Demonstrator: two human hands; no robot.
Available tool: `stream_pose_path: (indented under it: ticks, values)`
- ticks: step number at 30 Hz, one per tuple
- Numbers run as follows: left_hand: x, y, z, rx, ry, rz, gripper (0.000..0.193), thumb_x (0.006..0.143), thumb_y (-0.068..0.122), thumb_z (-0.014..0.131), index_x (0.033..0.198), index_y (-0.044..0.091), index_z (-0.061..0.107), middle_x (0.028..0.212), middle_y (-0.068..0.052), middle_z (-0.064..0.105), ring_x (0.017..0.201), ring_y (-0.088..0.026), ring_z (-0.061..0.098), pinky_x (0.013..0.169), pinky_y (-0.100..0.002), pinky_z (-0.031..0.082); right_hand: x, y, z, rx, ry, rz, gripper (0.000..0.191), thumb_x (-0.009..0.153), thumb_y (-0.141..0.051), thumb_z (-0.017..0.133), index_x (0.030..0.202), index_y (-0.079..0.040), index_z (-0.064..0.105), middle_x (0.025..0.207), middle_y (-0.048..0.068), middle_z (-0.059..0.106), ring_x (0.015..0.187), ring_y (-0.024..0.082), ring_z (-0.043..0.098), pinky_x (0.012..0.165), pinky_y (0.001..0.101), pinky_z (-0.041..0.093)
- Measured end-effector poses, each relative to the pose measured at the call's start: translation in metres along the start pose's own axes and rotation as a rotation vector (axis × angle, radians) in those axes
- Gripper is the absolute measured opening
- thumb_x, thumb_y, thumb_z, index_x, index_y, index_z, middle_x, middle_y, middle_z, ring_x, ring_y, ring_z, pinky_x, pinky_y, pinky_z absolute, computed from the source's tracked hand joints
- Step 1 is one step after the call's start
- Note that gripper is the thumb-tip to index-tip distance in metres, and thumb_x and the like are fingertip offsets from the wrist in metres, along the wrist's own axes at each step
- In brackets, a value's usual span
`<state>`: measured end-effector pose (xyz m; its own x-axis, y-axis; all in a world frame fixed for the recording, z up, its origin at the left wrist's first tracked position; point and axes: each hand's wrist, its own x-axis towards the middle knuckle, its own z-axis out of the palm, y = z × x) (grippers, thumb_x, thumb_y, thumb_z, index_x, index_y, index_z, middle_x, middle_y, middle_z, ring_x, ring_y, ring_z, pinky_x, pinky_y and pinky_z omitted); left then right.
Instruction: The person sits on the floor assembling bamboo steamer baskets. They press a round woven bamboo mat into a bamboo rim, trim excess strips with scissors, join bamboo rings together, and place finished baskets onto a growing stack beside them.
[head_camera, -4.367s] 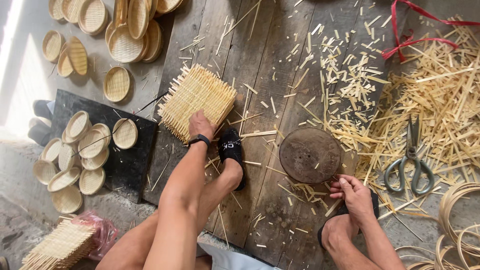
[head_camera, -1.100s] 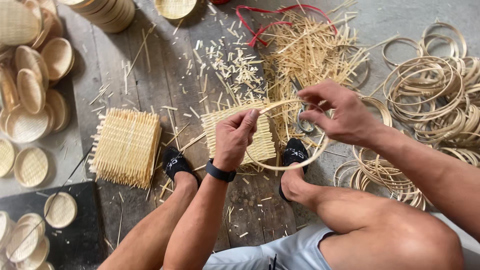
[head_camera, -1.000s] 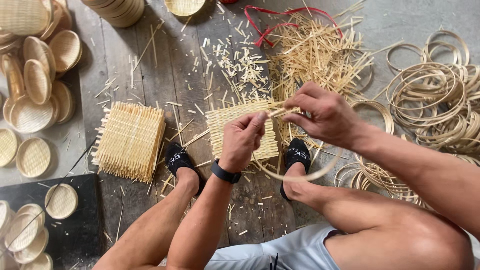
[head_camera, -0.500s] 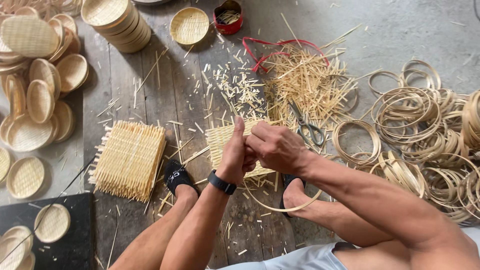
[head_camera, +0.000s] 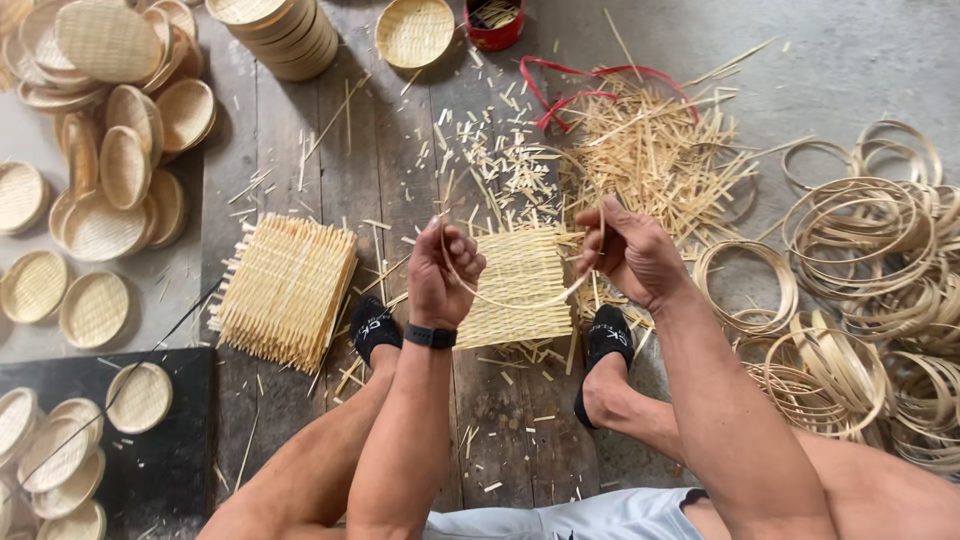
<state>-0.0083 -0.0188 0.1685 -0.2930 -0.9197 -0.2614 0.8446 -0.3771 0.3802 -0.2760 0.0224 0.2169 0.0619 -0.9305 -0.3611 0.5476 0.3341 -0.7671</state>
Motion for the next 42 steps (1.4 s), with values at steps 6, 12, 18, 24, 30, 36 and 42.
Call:
stream_pose_path:
  ticks: [6,12,18,24,30,36,42]
  values:
    - [0.009,0.016,-0.018,0.41,0.09,-0.29,0.031,0.098,0.029,0.064,0.074,0.01,0.062,0.05,0.006,0.042,0.042,-0.006,0.034,0.038,-0.023,0.028,0.02,0.039,-0.034,0.061,-0.138,0.047,0.037,0.106,-0.029,0.065,0.085,0.002,0.068,0.055,-0.001,0.049,0.05,0.01,0.045,0.044,0.0264,0.036]
    - [0.011,0.015,-0.028,0.342,0.193,-0.258,0.03,0.098,0.023,0.067,0.071,0.013,0.057,0.05,0.007,0.04,0.04,-0.006,0.031,0.037,-0.024,0.024,0.025,0.049,-0.031,0.057,-0.128,0.096,0.04,0.107,-0.032,0.065,0.079,-0.004,0.065,0.055,-0.004,0.043,0.046,0.007,0.039,0.041,0.0235,0.033]
    - [0.009,0.013,-0.041,0.217,0.244,-0.102,0.031,0.1,0.028,0.064,0.079,0.006,0.062,0.055,0.004,0.047,0.047,-0.008,0.041,0.042,-0.024,0.033,0.025,0.057,-0.025,-0.223,0.013,0.027,0.021,0.095,-0.022,0.065,0.097,-0.002,0.072,0.074,0.005,0.07,0.062,0.014,0.068,0.06,0.0285,0.059]
    - [0.013,-0.017,-0.094,0.447,0.59,0.074,0.018,0.09,0.026,0.069,0.105,0.016,0.067,0.057,0.006,0.051,0.046,-0.004,0.041,0.04,-0.02,0.034,0.064,0.118,-0.052,-0.571,0.296,0.048,0.018,0.088,-0.009,0.077,0.102,0.0,0.071,0.084,0.006,0.075,0.068,0.013,0.069,0.059,0.0318,0.059]
    - [0.032,-0.046,-0.18,1.283,0.585,0.4,0.021,0.09,0.02,0.08,0.102,0.003,0.079,0.081,-0.002,0.076,0.069,-0.012,0.068,0.067,-0.031,0.056,0.104,0.186,-0.088,-1.016,0.387,-0.025,0.027,0.08,-0.011,0.085,0.104,-0.003,0.077,0.084,0.005,0.076,0.072,0.013,0.071,0.064,0.0284,0.058]
    - [0.036,-0.049,-0.206,1.687,0.607,0.228,0.019,0.079,0.012,0.081,0.097,0.009,0.081,0.085,-0.015,0.075,0.075,-0.026,0.07,0.072,-0.037,0.055,0.113,0.212,-0.089,-1.232,0.446,-0.107,0.024,0.083,-0.011,0.083,0.107,-0.011,0.081,0.087,0.009,0.075,0.075,0.019,0.07,0.073,0.034,0.056]
    - [0.041,-0.045,-0.202,1.616,0.627,0.048,0.016,0.079,0.017,0.083,0.093,0.01,0.08,0.077,-0.011,0.077,0.068,-0.022,0.074,0.07,-0.034,0.058,0.108,0.214,-0.095,-1.12,0.502,-0.024,0.023,0.083,-0.015,0.082,0.106,-0.013,0.081,0.088,0.007,0.079,0.076,0.016,0.073,0.077,0.0307,0.057]
